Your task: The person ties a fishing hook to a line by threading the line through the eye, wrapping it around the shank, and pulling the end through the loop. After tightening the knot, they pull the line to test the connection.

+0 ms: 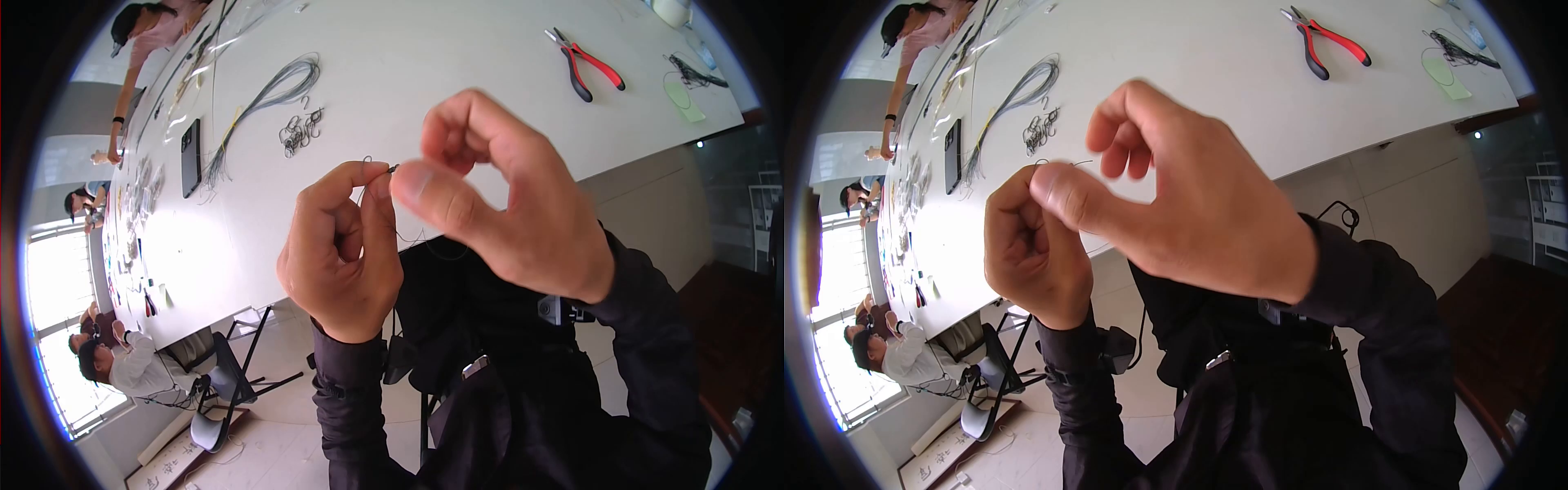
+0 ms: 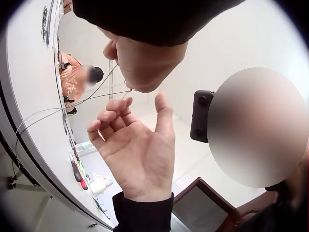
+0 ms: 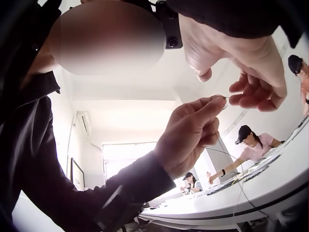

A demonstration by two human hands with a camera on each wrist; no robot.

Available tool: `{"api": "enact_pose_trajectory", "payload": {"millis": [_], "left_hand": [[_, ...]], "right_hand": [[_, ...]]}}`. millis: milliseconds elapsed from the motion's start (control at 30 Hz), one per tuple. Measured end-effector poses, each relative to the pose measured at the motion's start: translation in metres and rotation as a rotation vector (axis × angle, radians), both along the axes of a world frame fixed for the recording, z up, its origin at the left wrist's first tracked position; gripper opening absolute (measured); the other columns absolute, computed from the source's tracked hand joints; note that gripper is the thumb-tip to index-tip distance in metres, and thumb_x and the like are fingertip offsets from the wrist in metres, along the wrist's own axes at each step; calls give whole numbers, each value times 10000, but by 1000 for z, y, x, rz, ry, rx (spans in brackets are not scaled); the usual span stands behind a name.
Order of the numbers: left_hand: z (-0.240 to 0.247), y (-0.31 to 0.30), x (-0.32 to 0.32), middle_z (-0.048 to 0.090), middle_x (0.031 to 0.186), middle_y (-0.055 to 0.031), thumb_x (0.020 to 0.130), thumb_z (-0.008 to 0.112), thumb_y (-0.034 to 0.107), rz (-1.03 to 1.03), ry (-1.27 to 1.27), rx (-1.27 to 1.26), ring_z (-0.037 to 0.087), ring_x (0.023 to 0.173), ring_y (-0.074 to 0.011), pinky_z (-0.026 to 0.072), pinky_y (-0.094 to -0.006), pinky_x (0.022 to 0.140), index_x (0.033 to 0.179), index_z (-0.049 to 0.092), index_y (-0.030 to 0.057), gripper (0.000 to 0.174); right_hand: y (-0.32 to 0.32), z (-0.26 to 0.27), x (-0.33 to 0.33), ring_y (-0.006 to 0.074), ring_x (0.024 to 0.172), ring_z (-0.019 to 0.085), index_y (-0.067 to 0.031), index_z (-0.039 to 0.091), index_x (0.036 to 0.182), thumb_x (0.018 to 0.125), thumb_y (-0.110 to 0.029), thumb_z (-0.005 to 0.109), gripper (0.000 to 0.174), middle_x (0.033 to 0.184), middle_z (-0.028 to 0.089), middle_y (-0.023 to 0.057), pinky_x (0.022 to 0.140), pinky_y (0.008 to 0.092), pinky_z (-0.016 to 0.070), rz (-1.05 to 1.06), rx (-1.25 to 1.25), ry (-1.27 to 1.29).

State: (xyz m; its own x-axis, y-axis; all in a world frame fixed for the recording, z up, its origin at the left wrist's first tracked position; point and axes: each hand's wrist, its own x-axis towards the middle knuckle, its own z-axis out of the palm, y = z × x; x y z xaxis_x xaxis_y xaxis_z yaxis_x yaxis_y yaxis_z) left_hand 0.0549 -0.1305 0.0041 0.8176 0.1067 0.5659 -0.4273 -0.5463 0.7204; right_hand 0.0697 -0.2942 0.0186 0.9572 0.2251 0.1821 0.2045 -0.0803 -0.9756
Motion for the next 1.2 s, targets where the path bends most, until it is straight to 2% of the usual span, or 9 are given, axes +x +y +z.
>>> {"api": "enact_pose_trajectory", "payload": {"millis": [133, 333, 467, 567, 667, 833, 867, 967, 1200], "left_hand": [[-7, 4, 3, 376, 534, 75, 841, 736, -19, 9, -36, 88, 284, 477, 3, 213, -181, 469, 973, 677, 47, 159], [0, 7, 1, 367, 539, 76, 834, 738, -24, 15, 26, 114, 274, 482, -4, 206, -187, 475, 945, 684, 53, 146], [-2, 11, -1, 352, 553, 91, 849, 728, -26, -66, 94, 7, 252, 494, 3, 189, -187, 486, 933, 682, 44, 118], [3, 8, -4, 349, 570, 109, 869, 715, -22, -85, 157, -89, 238, 513, 13, 176, -186, 494, 943, 677, 28, 97], [5, 7, -4, 362, 585, 120, 887, 702, -21, -111, 181, -149, 250, 530, 27, 173, -178, 500, 958, 671, 7, 82], [13, 8, -6, 508, 641, 69, 937, 653, 9, -108, 256, -173, 369, 568, 13, 257, -159, 534, 1002, 642, -24, 74], [12, 8, -5, 510, 636, 65, 938, 652, 14, -110, 244, -181, 376, 563, 6, 266, -164, 532, 1005, 642, -25, 78], [11, 6, -2, 527, 640, 71, 925, 652, -38, -140, 191, -346, 372, 554, 41, 244, -136, 521, 992, 636, -40, 69], [12, 0, -1, 584, 682, 35, 932, 654, -25, -100, 129, -422, 462, 599, 34, 350, -123, 567, 1007, 627, -49, 83]], "right_hand": [[3, 1, -6, 113, 789, 580, 2, 639, 944, 915, -229, 702, 241, 808, 628, 25, 787, 269, 462, 280, -36, 214], [-11, 9, 0, 106, 773, 591, 26, 638, 912, 951, -110, 622, 143, 790, 625, 32, 770, 269, 490, 212, -51, 2], [-20, 3, 21, 78, 777, 559, 13, 622, 912, 987, -156, 544, 200, 799, 623, 15, 771, 239, 462, 68, 32, 146], [-20, -33, 38, 80, 660, 545, 11, 643, 916, 921, -166, 604, 181, 764, 626, 24, 574, 251, 425, 58, -72, 130], [-8, -34, 26, 203, 1034, 609, 17, 580, 1171, 903, -132, 597, 307, 1085, 646, 129, 744, 312, 506, 8, -33, -255], [0, -24, 27, 155, 877, 661, 28, 644, 1092, 967, -126, 587, 206, 919, 695, 99, 730, 282, 502, 368, 224, 9], [2, -27, 26, 106, 712, 617, 24, 672, 1025, 990, -145, 588, 192, 775, 681, 59, 673, 263, 488, 341, 248, 11], [1, -19, 23, 84, 654, 568, 21, 677, 1003, 974, -133, 602, 174, 738, 666, 39, 636, 244, 479, 325, 219, 155], [16, -26, 13, 163, 616, 651, 12, 699, 934, 913, -57, 627, 102, 778, 714, 108, 586, 268, 505, 214, 113, -254]]}}
